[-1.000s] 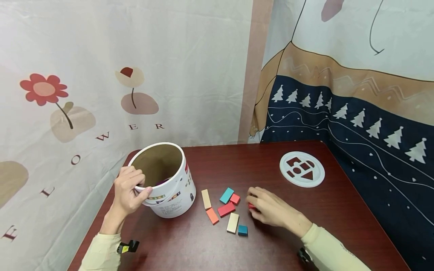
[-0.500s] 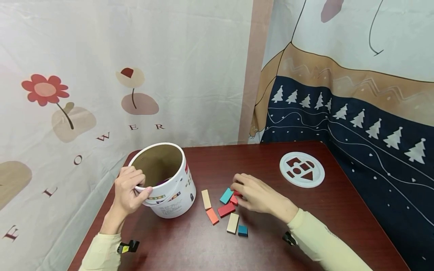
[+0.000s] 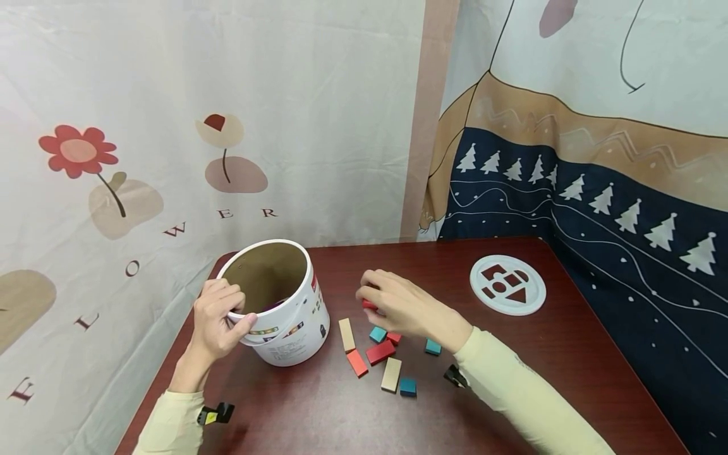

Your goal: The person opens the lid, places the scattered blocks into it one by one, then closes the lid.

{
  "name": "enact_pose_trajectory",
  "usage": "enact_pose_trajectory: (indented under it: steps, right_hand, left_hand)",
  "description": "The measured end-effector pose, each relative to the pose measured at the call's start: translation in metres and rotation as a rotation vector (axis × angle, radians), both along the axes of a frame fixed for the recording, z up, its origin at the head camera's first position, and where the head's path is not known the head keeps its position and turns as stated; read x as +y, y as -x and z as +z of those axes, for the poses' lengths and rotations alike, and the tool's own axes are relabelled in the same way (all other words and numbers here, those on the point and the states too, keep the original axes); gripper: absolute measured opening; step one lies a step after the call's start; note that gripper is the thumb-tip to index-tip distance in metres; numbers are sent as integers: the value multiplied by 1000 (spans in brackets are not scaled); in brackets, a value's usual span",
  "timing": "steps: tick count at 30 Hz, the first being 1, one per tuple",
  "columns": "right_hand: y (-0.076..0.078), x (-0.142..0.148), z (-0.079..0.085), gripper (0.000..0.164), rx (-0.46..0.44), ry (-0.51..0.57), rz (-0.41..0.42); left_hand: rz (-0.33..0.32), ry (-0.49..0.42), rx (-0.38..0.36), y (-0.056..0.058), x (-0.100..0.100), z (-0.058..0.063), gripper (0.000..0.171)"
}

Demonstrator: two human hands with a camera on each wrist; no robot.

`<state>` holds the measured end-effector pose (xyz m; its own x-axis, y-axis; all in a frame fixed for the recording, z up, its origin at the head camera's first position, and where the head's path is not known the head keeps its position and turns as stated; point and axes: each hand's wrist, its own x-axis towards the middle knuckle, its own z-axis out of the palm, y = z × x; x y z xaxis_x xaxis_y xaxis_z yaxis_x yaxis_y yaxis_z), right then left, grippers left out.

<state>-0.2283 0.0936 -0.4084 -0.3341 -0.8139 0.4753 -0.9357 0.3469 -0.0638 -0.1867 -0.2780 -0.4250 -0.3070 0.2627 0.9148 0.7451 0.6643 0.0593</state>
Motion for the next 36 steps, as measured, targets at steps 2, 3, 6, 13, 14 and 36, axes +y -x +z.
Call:
enact_pose_trajectory:
  steps: [2, 3, 6, 13, 14, 36]
  right_hand:
    - [1, -5, 6, 24, 3, 6, 3]
    - [2, -8, 9, 24, 4, 10, 7]
    - [3, -17, 18, 24, 14, 19, 24]
    - [8, -42, 39, 23, 47, 53, 75]
    - [8, -45, 41, 23, 44, 58, 80]
    - [22, -125, 76, 15, 50, 185, 195]
  left_hand:
    - [3, 1, -1, 0, 0, 0, 39]
    - [3, 1, -1, 0, 0, 0, 39]
    - [3, 1, 0, 0, 1, 0, 40]
    - [1, 2, -1, 0, 1, 0, 39]
    - [1, 2, -1, 0, 1, 0, 39]
    - [3, 7, -12, 0, 1, 0, 46]
